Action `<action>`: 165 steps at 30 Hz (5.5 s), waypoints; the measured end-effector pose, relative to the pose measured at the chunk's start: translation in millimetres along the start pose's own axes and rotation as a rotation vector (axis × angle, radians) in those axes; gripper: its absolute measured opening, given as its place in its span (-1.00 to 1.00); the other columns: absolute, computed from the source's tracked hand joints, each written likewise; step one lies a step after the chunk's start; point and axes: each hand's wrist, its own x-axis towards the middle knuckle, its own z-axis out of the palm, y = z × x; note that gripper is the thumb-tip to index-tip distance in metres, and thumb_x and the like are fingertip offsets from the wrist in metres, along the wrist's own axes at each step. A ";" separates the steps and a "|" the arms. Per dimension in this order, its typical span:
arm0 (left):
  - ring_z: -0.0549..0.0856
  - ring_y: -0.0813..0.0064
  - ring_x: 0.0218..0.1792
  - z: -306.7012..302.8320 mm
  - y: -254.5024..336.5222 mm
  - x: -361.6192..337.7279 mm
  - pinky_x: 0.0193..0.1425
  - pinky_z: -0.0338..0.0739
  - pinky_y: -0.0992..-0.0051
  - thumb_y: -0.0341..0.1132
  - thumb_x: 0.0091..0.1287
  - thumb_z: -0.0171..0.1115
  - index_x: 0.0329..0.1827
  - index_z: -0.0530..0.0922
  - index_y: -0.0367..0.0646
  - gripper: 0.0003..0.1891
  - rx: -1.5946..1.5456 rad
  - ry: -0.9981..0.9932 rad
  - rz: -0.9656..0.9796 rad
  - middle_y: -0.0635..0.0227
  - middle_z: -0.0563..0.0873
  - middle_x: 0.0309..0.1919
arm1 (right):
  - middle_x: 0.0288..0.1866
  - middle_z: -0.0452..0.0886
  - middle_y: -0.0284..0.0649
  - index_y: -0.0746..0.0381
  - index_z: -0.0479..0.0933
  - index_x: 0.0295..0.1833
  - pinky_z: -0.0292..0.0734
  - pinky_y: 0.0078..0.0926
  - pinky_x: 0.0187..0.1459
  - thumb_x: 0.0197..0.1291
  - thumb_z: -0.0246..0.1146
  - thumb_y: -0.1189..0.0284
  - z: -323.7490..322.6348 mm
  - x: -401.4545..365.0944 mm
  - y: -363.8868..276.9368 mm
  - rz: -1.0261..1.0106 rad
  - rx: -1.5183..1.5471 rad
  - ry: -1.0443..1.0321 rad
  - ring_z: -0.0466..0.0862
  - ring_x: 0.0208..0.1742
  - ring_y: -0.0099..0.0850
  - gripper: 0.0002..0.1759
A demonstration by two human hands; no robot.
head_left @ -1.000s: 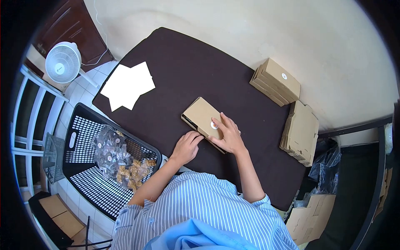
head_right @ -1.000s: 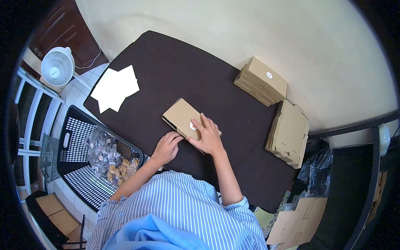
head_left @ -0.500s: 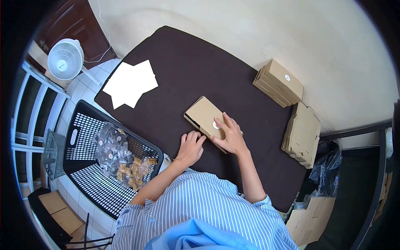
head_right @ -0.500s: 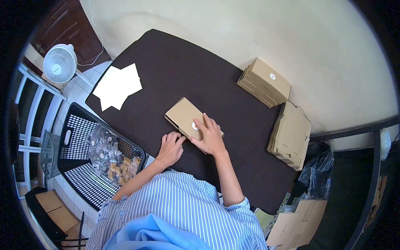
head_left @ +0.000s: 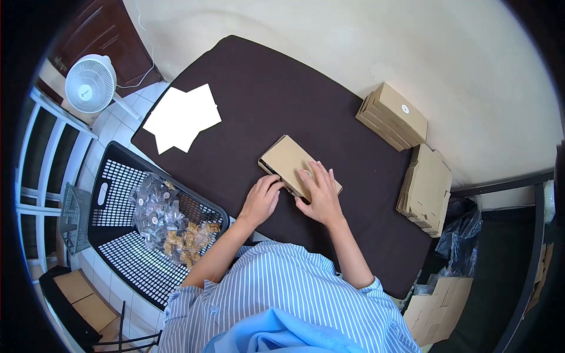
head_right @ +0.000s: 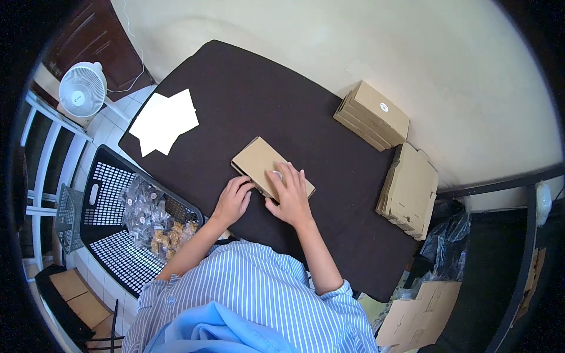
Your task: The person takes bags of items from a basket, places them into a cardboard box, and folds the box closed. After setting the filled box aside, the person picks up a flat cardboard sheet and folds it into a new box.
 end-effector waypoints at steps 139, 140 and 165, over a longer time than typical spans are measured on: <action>0.66 0.47 -0.34 24.4 -0.7 5.0 -0.07 0.32 0.39 -0.36 0.10 0.33 -0.37 0.48 -0.13 -0.83 -0.290 0.138 -0.347 0.44 0.67 -0.40 | -0.34 0.59 -0.38 0.18 0.65 -0.30 0.56 -0.51 -0.35 -0.07 0.33 0.53 13.1 -9.2 -7.8 -0.192 -0.009 0.106 0.58 -0.31 -0.44 -0.85; 0.66 0.49 -0.35 24.0 -0.6 5.7 -0.08 0.31 0.39 -0.36 0.08 0.34 -0.37 0.48 -0.12 -0.83 -0.308 0.145 -0.371 0.45 0.67 -0.41 | -0.33 0.60 -0.39 0.18 0.65 -0.30 0.56 -0.51 -0.36 -0.09 0.33 0.52 14.0 -9.7 -7.5 -0.188 -0.009 0.119 0.58 -0.31 -0.45 -0.85; 0.42 0.11 0.11 0.6 -24.7 37.6 0.15 0.40 0.28 -0.16 0.18 0.28 0.25 0.32 -0.19 -0.40 -0.175 -0.043 -0.541 0.12 0.42 0.08 | 0.52 -0.21 0.04 0.28 -0.04 0.46 -0.30 0.20 0.37 0.24 0.09 0.15 35.5 -67.4 -6.9 0.467 -0.155 0.061 -0.17 0.52 0.00 -0.21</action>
